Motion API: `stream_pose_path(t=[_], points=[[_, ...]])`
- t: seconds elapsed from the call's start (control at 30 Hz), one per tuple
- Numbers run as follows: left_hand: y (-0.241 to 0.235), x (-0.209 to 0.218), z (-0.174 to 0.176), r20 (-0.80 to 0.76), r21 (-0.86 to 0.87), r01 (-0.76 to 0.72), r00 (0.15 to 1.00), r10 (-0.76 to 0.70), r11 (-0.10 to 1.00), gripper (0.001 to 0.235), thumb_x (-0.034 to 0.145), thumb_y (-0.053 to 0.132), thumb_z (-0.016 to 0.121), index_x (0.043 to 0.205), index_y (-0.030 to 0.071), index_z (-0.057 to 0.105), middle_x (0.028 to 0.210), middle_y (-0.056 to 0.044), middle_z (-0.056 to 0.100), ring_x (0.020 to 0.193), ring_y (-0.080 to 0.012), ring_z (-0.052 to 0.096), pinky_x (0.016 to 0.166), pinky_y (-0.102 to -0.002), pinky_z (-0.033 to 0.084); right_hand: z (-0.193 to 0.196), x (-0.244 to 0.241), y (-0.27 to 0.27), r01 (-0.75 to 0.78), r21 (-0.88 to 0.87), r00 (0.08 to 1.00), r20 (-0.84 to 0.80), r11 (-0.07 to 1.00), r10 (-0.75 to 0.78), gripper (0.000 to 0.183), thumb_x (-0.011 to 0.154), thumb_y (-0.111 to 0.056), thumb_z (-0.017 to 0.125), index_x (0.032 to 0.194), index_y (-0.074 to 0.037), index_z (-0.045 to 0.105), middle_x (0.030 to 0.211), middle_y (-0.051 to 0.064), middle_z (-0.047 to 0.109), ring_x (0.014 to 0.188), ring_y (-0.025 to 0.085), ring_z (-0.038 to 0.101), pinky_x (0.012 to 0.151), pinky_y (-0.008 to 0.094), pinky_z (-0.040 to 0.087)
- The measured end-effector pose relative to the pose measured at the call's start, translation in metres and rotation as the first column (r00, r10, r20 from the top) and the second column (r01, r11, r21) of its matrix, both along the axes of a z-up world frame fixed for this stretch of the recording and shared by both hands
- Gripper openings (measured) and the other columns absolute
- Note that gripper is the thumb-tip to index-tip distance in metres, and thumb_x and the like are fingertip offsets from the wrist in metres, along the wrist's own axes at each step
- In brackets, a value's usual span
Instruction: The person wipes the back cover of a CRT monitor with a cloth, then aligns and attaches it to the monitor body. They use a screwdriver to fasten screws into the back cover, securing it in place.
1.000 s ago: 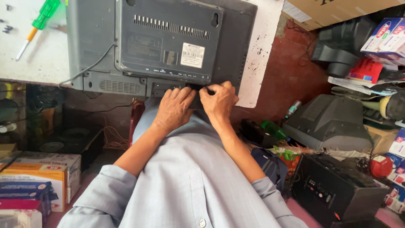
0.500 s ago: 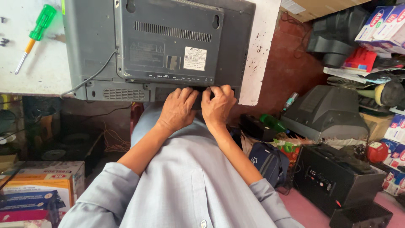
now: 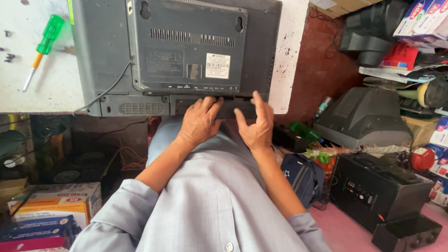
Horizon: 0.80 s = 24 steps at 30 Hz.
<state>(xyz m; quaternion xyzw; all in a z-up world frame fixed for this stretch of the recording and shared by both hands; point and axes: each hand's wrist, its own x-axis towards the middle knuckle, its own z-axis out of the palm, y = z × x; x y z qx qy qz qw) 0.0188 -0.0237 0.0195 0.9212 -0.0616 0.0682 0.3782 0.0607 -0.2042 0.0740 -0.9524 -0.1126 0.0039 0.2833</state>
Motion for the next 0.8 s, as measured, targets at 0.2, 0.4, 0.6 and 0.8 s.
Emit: stream_pose_path(t=[0.2,0.4,0.6,0.8], points=[[0.0,0.002,0.0,-0.012,-0.071,-0.016,1.0,0.015,0.997,0.063,0.073,0.023,0.083,0.129,0.004,0.061,0.117,-0.011,0.06,0.099,-0.031,0.063,0.082,-0.042,0.054,-0.006,0.008,-0.043,-0.267,-0.284,0.953,0.067,0.921,0.297,0.066,0.073,-0.017,0.085,0.134,-0.005,0.061,0.135,0.013,0.057,0.13,0.036,0.049,0.11,0.05,0.037],[0.0,-0.003,0.002,-0.013,-0.204,-0.109,0.994,0.109,0.973,0.065,0.076,0.021,0.087,0.13,0.002,0.057,0.123,-0.017,0.056,0.108,-0.0376,0.062,0.088,-0.045,0.054,-0.021,0.014,-0.055,-0.292,-0.227,0.953,0.015,0.929,0.304,0.059,0.075,-0.004,0.079,0.131,-0.002,0.061,0.133,0.012,0.057,0.124,0.035,0.051,0.109,0.047,0.041],[0.0,-0.013,0.001,-0.069,-0.23,-0.196,0.98,0.184,0.953,0.058,0.079,0.014,0.085,0.129,0.004,0.056,0.124,-0.016,0.057,0.115,-0.0385,0.06,0.094,-0.045,0.053,-0.022,0.018,-0.052,-0.251,-0.179,0.964,0.047,0.951,0.263,0.058,0.073,-0.007,0.083,0.128,-0.005,0.063,0.13,0.01,0.058,0.122,0.035,0.052,0.109,0.047,0.043],[-0.004,-0.009,0.002,-0.096,-0.238,-0.228,0.973,0.211,0.944,0.057,0.078,0.015,0.086,0.127,0.005,0.058,0.122,-0.015,0.057,0.113,-0.0384,0.06,0.093,-0.045,0.053,-0.029,0.015,-0.057,-0.267,-0.178,0.943,0.155,0.947,0.295,0.059,0.074,-0.007,0.087,0.131,-0.007,0.069,0.13,0.012,0.058,0.12,0.035,0.052,0.104,0.045,0.047]])
